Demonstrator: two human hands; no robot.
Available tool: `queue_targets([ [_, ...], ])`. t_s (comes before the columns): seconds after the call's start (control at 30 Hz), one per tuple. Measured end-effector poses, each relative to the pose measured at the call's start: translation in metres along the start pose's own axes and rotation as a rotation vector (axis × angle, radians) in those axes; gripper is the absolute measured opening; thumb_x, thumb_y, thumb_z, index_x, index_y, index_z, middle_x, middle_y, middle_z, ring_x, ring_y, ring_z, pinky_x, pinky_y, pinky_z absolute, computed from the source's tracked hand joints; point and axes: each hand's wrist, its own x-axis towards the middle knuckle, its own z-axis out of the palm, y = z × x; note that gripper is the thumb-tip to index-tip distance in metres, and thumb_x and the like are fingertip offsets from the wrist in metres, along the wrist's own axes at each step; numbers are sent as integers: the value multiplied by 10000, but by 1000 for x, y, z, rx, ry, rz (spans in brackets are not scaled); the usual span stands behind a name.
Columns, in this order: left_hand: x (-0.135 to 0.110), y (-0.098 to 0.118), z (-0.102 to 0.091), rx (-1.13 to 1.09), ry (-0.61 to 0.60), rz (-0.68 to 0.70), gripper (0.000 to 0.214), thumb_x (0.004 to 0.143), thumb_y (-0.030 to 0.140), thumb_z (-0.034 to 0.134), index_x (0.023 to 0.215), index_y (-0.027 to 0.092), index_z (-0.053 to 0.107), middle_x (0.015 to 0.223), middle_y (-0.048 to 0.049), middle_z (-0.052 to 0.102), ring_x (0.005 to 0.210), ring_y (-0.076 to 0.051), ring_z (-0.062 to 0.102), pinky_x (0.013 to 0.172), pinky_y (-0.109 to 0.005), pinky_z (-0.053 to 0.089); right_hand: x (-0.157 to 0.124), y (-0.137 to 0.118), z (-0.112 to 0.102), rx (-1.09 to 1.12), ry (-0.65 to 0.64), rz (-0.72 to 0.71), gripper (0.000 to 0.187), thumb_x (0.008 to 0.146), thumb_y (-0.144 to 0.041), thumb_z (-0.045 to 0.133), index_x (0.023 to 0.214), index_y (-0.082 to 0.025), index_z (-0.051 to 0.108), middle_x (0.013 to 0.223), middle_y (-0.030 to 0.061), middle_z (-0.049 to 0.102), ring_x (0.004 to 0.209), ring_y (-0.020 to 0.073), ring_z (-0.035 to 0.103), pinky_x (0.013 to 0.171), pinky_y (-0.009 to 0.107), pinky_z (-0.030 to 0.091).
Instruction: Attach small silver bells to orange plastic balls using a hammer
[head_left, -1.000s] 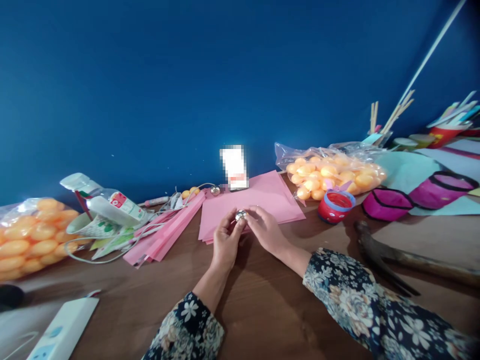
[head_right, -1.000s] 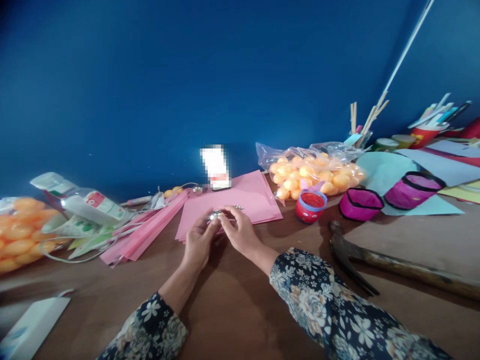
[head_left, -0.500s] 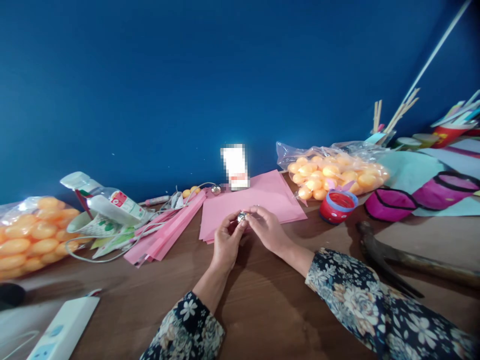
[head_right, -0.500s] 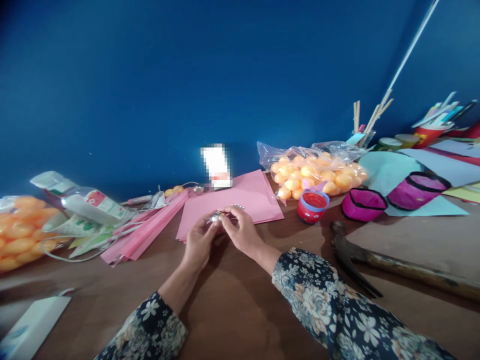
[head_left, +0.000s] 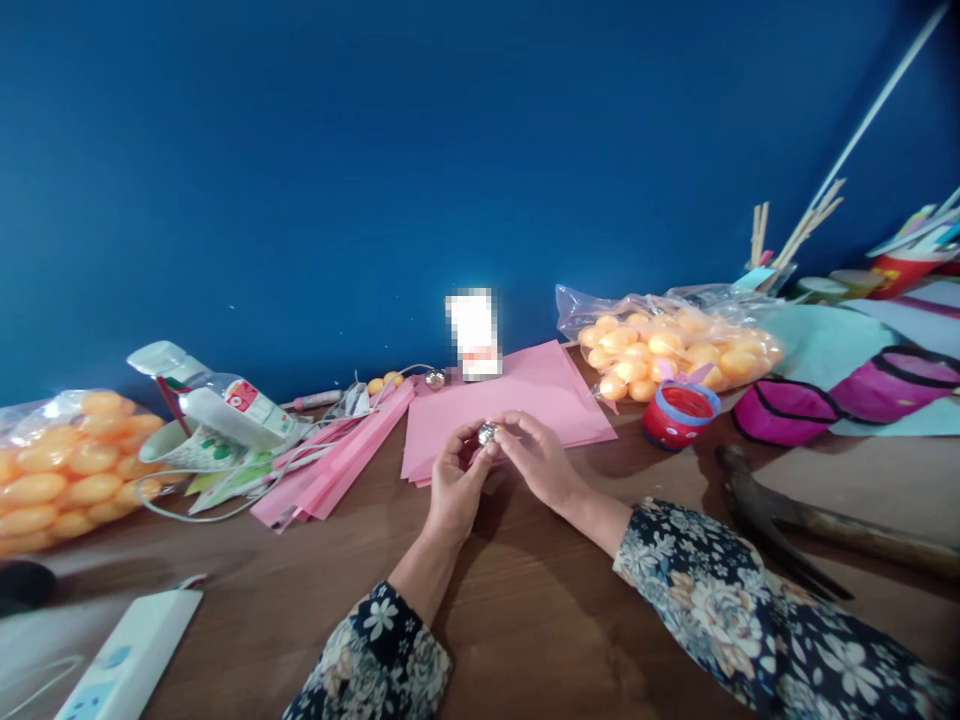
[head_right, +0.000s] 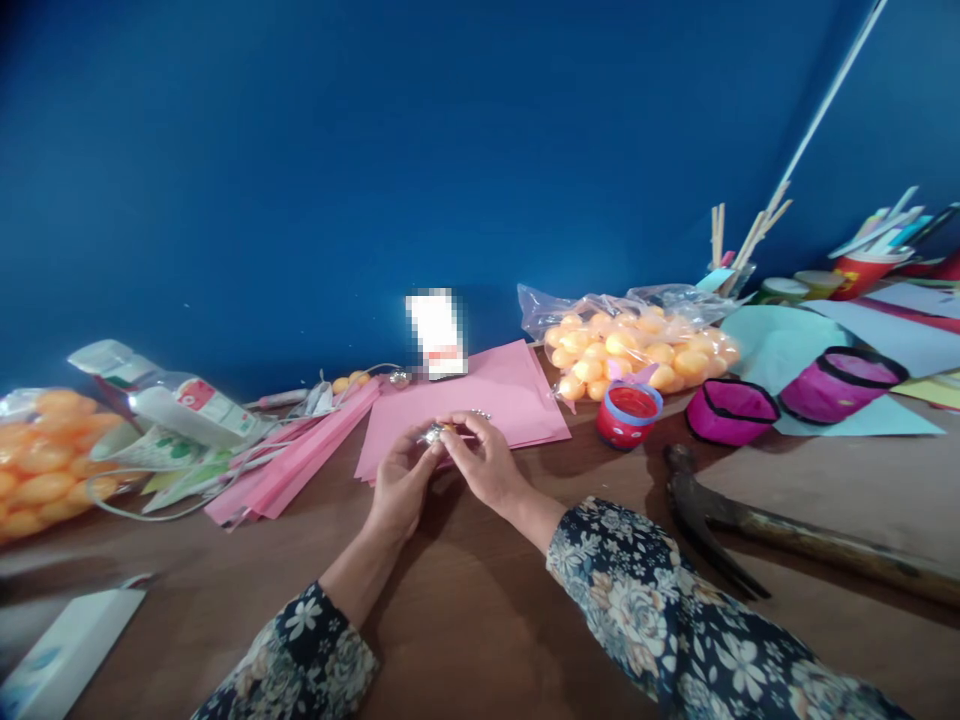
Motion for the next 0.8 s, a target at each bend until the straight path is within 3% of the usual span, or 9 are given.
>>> queue_targets([
  [0.3, 1, -3, -1, -25, -7, -12, 403, 675, 274, 704, 1045, 181, 575, 1056, -79, 653, 973, -202, 611, 865, -358, 467, 1, -6, 2, 124, -28, 94, 158, 808, -341, 540, 886, -207, 566, 751, 1, 637, 716, 152, 640, 679, 302, 558],
  [0.63, -2, 2, 2, 168, -14, 35, 410, 685, 297, 692, 1053, 167, 569, 1026, -89, 650, 956, -206, 612, 831, -330, 484, 0, -5, 0, 21, 39, 41, 194, 837, -369, 497, 843, -192, 575, 752, 7, 610, 691, 141, 609, 640, 270, 526],
  [0.8, 2, -2, 1, 43, 27, -14, 476, 717, 316, 664, 1163, 201, 546, 1067, -74, 638, 967, -178, 602, 911, -339, 436, 3, -6, -7, -125, 186, -56, 241, 866, -375, 454, 917, -179, 585, 886, 45, 639, 801, 153, 601, 711, 257, 493],
])
